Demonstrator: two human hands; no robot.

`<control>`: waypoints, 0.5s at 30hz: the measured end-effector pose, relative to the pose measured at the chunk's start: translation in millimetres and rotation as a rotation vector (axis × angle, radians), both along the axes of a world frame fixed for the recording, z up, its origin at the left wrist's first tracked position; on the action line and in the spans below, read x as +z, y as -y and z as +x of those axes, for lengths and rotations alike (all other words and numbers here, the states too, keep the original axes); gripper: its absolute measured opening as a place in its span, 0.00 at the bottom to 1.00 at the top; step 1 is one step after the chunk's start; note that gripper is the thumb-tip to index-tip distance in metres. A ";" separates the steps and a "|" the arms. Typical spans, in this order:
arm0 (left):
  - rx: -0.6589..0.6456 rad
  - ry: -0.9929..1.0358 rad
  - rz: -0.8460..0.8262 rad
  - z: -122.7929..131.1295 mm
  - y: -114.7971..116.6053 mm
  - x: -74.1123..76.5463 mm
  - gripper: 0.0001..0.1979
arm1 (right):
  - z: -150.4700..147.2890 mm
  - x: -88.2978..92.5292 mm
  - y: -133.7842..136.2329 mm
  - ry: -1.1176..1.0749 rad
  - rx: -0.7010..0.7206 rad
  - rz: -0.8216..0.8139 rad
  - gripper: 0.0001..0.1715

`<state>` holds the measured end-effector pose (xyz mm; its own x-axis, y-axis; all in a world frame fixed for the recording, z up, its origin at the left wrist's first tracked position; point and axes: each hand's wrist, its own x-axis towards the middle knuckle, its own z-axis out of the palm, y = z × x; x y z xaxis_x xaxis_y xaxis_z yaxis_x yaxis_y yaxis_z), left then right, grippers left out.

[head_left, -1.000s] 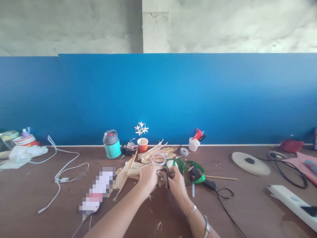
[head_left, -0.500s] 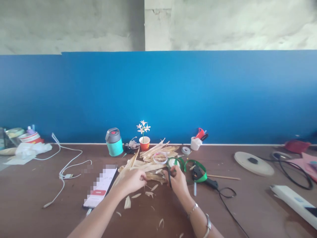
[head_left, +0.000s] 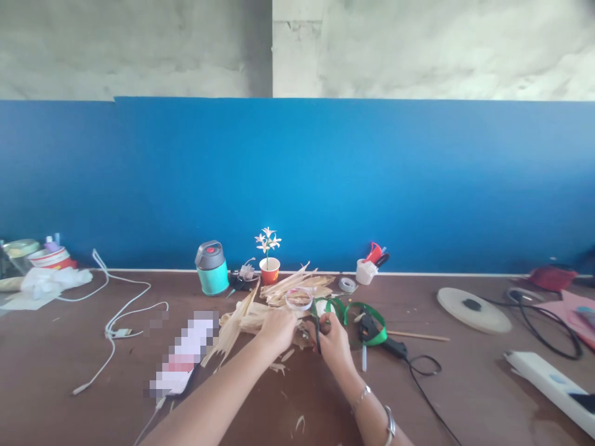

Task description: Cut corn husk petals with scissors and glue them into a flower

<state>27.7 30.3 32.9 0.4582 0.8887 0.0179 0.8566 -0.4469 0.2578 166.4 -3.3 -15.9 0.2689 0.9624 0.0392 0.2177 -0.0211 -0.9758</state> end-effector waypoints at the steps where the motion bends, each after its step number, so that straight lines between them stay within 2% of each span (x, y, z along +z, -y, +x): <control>1: -0.001 0.002 -0.001 3.4 -1.8 -0.6 0.11 | 0.0 -0.4 -0.1 0.002 -0.001 0.005 0.17; 9: 0.047 0.005 -0.022 5.8 -6.5 -4.1 0.11 | -1.7 -3.4 -1.0 0.003 0.012 0.014 0.18; 12: 0.049 0.029 -0.031 -0.2 -5.6 1.9 0.10 | -0.7 -7.8 -2.8 0.008 0.000 0.013 0.18; 15: 0.043 0.068 -0.039 -11.8 0.5 14.3 0.11 | -0.7 -10.5 -3.8 -0.006 -0.015 0.010 0.18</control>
<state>15.9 29.8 47.2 0.4186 0.9081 0.0120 0.8549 -0.3985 0.3323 165.7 0.5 -26.4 0.2839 0.9577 0.0470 0.2110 -0.0146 -0.9774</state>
